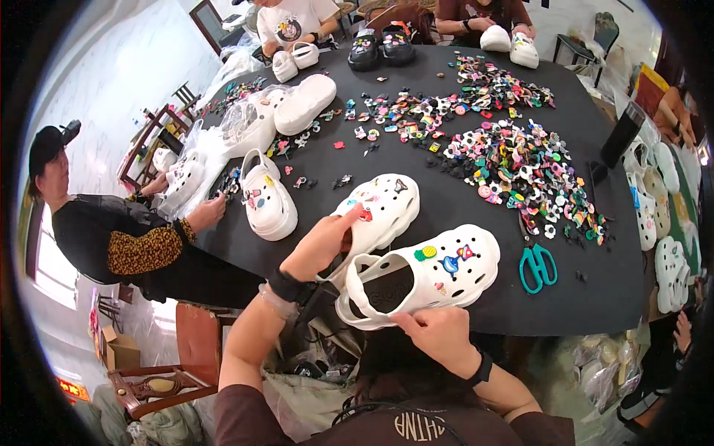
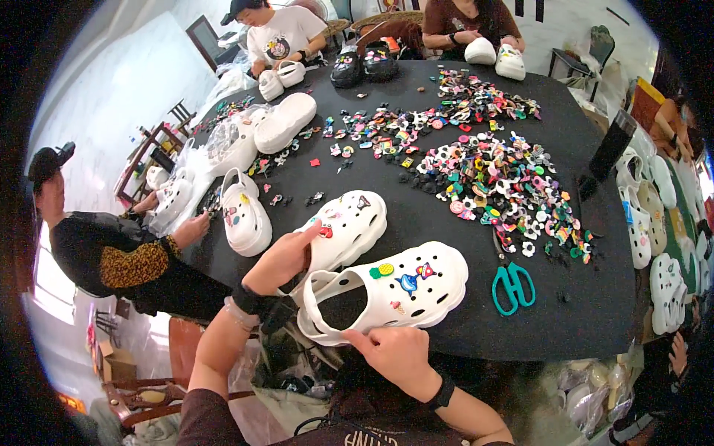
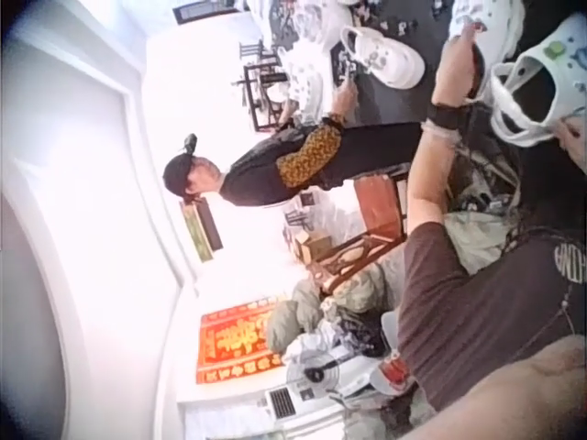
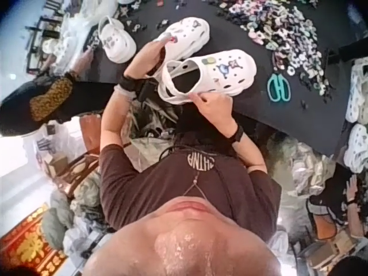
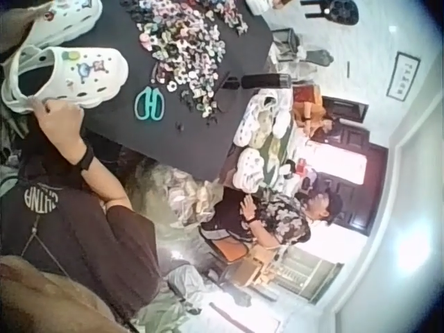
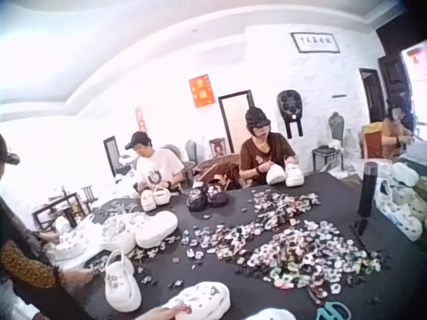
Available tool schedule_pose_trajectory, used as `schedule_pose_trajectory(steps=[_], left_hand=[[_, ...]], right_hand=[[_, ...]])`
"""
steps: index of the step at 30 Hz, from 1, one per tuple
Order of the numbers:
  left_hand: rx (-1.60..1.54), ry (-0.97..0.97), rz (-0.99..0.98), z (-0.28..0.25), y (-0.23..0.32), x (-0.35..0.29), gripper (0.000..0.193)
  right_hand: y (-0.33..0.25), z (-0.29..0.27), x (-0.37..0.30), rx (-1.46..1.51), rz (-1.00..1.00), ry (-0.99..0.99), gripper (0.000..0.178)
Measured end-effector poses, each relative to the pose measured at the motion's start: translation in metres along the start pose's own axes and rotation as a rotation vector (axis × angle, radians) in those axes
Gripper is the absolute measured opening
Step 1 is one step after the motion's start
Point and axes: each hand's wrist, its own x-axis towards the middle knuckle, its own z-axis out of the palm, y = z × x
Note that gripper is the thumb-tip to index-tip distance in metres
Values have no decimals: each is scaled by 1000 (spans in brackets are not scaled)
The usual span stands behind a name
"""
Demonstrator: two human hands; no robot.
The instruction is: Apply decorative charms and pins to foam clogs.
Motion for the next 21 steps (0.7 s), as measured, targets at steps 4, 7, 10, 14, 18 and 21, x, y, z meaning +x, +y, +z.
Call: schedule_pose_trajectory(steps=[4,7,10,14,18,21], left_hand=[[-334,-90,113,23,-9,0,30],[-310,-56,181,42,-18,-28,34],[-122,-83,430,54,-22,-50,40],[101,-26,528,58,-25,-57,44],[336,108,607,56,-37,-53,43],[226,157,573,53,-48,-52,42]], right_hand=[[-6,2,-3,-111,9,-26,43],[-10,3,-9,-91,-61,67,39],[-7,3,-16,-47,-127,105,31],[5,3,-18,41,-181,141,27],[17,5,-16,208,-161,133,27],[21,3,-20,206,-171,28,14]])
